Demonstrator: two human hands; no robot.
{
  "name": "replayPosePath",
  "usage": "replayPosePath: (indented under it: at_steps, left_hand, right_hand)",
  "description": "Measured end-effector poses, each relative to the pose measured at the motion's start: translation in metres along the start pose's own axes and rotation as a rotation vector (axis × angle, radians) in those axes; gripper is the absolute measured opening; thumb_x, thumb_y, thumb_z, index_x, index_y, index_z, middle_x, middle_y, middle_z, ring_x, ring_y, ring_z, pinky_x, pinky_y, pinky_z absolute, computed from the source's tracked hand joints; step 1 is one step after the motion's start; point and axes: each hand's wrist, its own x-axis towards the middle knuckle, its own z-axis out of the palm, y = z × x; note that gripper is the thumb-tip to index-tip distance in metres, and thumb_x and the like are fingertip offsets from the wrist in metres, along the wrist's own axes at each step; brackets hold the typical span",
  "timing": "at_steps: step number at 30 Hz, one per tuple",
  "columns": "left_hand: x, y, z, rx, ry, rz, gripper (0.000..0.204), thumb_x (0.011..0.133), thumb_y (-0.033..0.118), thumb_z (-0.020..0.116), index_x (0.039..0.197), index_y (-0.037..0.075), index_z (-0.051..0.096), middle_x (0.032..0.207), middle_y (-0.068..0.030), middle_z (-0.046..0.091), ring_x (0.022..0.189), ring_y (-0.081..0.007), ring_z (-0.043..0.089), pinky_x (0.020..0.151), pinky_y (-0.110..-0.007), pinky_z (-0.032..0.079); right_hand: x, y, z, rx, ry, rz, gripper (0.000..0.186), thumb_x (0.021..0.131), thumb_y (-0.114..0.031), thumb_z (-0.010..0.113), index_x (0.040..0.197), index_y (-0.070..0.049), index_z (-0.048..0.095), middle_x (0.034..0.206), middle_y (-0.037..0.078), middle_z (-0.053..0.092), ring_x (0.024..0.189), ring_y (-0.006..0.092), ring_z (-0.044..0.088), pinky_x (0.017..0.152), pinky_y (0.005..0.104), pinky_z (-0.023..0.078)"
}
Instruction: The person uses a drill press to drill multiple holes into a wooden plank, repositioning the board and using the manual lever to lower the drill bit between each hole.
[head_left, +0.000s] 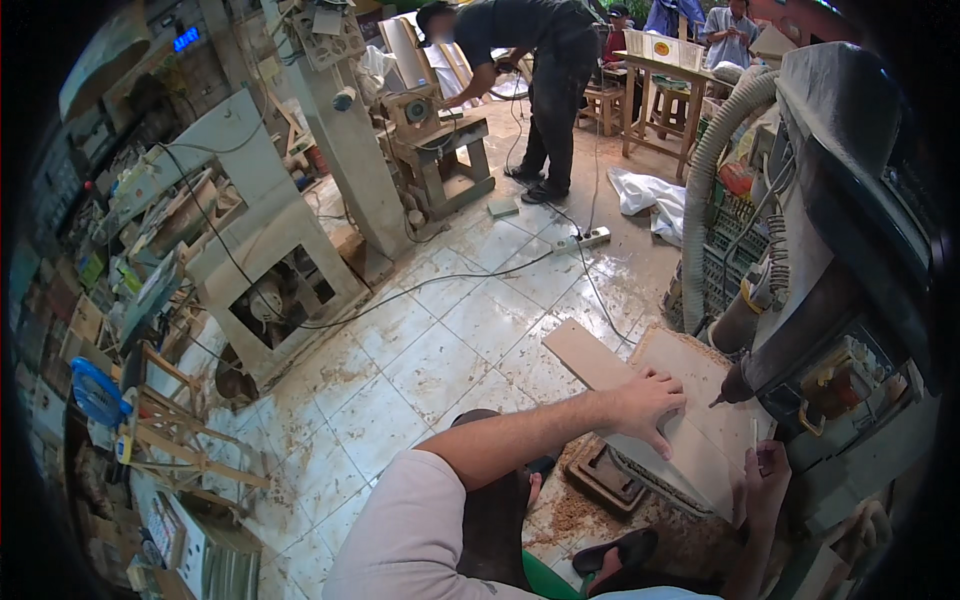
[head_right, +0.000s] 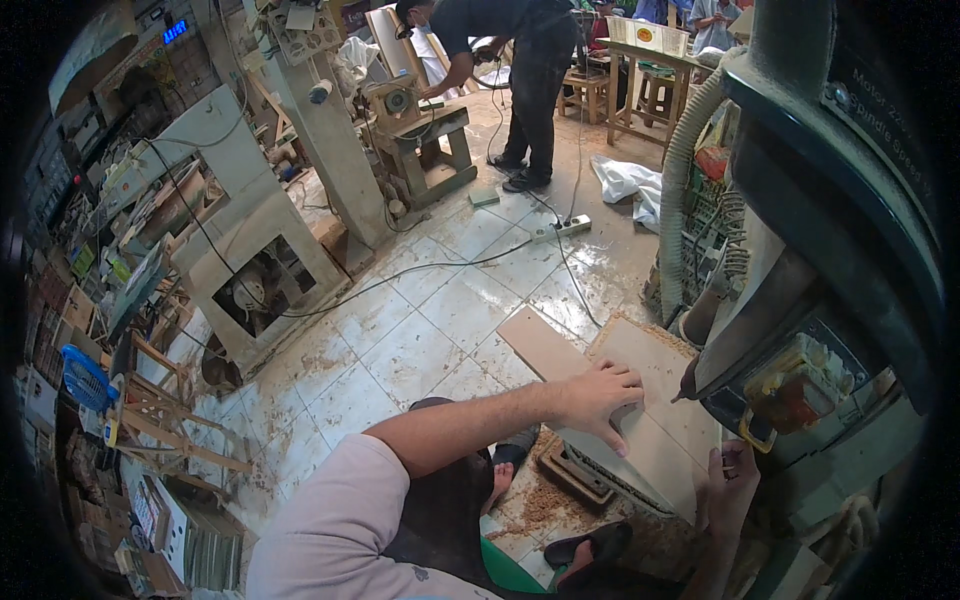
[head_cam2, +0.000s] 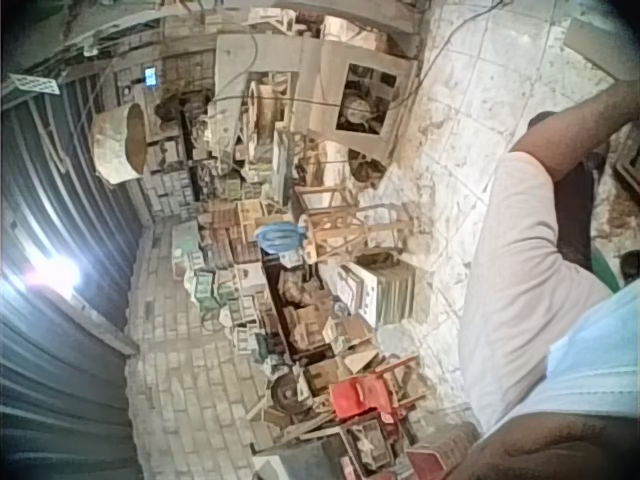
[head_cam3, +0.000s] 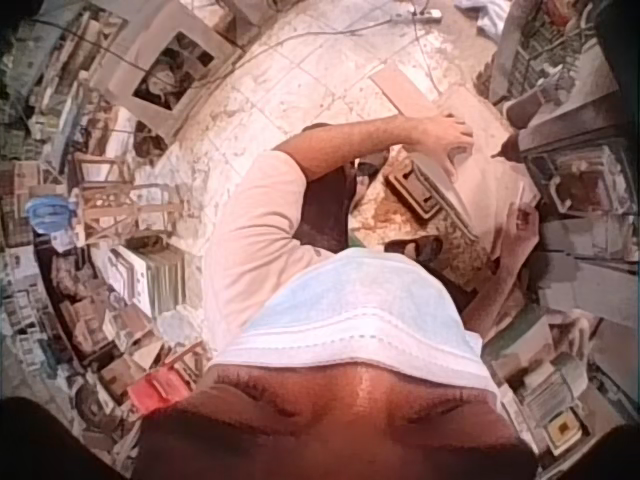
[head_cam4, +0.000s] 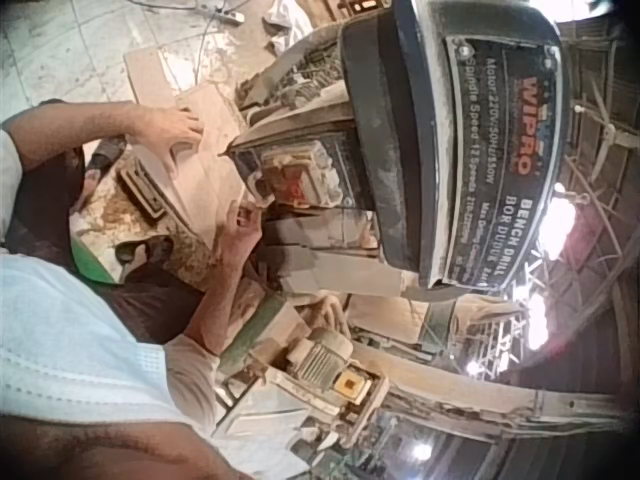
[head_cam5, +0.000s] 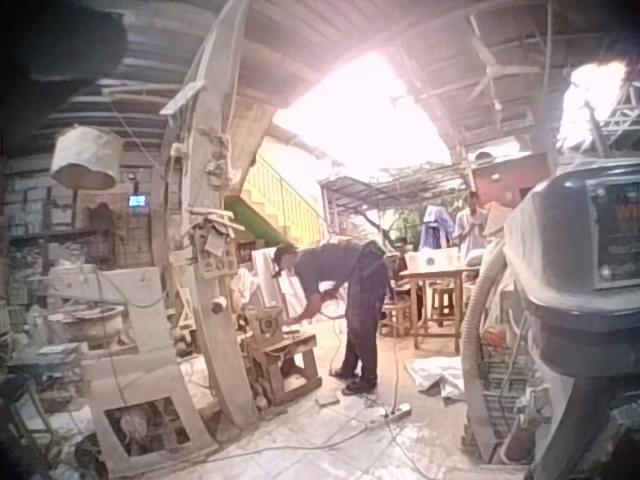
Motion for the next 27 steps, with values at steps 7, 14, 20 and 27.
replayPosePath:
  at_steps: [7,14,20,27]
  left_hand:
    - [0.000,-0.001,0.002,-0.015,0.017,0.012,0.073,0.064,0.059,0.080,0.111,0.007,0.059,0.113,-0.0121,0.053,0.115,-0.0281,0.047,0.101,-0.046,0.031]
    - [0.001,0.001,-0.001,-0.002,0.028,0.021,0.074,0.064,0.059,0.080,0.113,0.007,0.059,0.114,-0.0122,0.053,0.116,-0.0283,0.047,0.102,-0.045,0.031]
    - [-0.002,0.001,-0.001,-0.008,0.005,-0.001,0.074,0.065,0.058,0.080,0.114,0.007,0.059,0.115,-0.0124,0.053,0.117,-0.0285,0.047,0.103,-0.045,0.031]
    - [-0.002,0.003,-0.003,0.002,0.003,-0.001,0.073,0.066,0.058,0.079,0.113,0.007,0.058,0.115,-0.0124,0.052,0.117,-0.0285,0.048,0.103,-0.045,0.031]
  right_hand:
    - [0.000,0.002,0.001,-0.001,0.002,-0.006,0.008,0.089,-0.005,0.063,0.091,0.000,0.057,0.072,0.002,0.056,0.064,0.0082,0.050,0.060,0.0268,0.041]
    - [0.001,0.009,0.000,-0.003,0.024,-0.041,0.009,0.089,-0.005,0.064,0.091,0.000,0.057,0.071,0.001,0.055,0.062,0.0074,0.048,0.058,0.0261,0.039]
    - [0.000,0.003,0.000,-0.016,-0.004,-0.010,0.008,0.089,-0.006,0.063,0.091,0.000,0.057,0.071,0.001,0.055,0.062,0.0071,0.048,0.057,0.0255,0.039]
    - [0.001,0.011,0.001,0.005,0.010,-0.032,0.009,0.090,-0.007,0.063,0.094,0.000,0.058,0.073,0.001,0.058,0.063,0.0068,0.050,0.056,0.0251,0.040]
